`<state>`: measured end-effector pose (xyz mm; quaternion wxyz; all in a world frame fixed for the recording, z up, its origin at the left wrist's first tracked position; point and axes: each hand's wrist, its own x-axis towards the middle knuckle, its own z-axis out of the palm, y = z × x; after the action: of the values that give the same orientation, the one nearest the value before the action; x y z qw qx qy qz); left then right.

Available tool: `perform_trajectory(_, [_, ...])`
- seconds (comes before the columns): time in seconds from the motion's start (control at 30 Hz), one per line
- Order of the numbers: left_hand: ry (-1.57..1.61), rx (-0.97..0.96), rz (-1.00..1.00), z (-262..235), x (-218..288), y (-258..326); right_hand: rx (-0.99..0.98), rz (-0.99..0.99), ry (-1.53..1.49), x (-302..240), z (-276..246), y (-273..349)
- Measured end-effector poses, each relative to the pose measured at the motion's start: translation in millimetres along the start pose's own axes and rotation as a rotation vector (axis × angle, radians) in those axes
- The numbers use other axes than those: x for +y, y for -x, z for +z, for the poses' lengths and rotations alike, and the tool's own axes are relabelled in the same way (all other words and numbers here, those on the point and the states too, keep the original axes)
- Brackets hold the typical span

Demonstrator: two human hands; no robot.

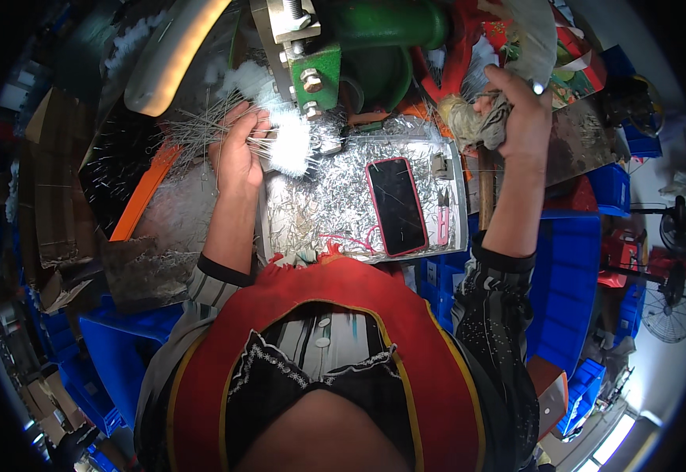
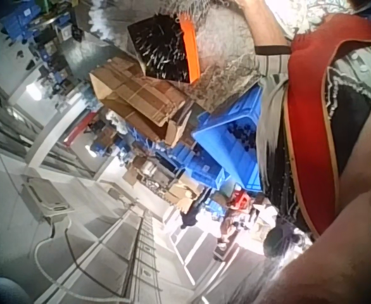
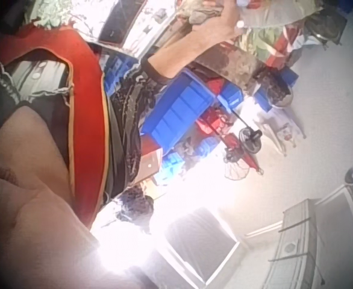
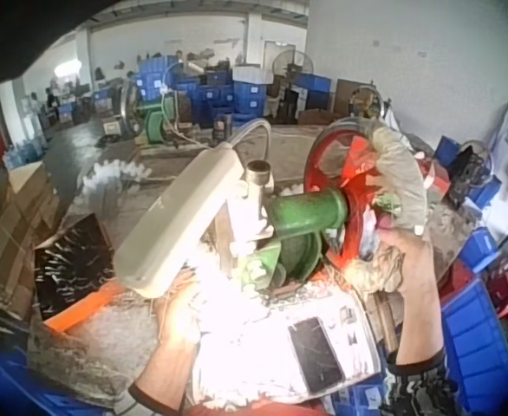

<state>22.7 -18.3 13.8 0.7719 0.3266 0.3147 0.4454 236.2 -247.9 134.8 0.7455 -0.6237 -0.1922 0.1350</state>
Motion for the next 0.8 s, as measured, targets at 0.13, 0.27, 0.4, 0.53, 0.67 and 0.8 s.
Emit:
perform_trajectory(0.13, [-0.022,-0.033,-0.002,-1,1,0,-0.079,-0.434,0.100,75,-5,6])
perform_trajectory(0.27, [0.093,-0.053,-0.018,-7,-1,-1,0.072,-0.179,-0.123,71,1,8])
perform_trajectory(0.4, [0.141,-0.056,0.014,-13,-1,-1,0.041,-0.053,-0.045,38,-3,3])
perform_trajectory(0.53, [0.182,-0.032,0.028,-6,-1,0,0.022,0.117,0.061,7,-6,-8])
perform_trajectory(0.67, [0.214,-0.034,0.015,-2,-1,-2,-0.047,0.104,0.082,-12,-3,-7])
perform_trajectory(0.8, [0.194,-0.020,0.051,-6,0,-4,0.076,0.005,0.009,23,6,0])
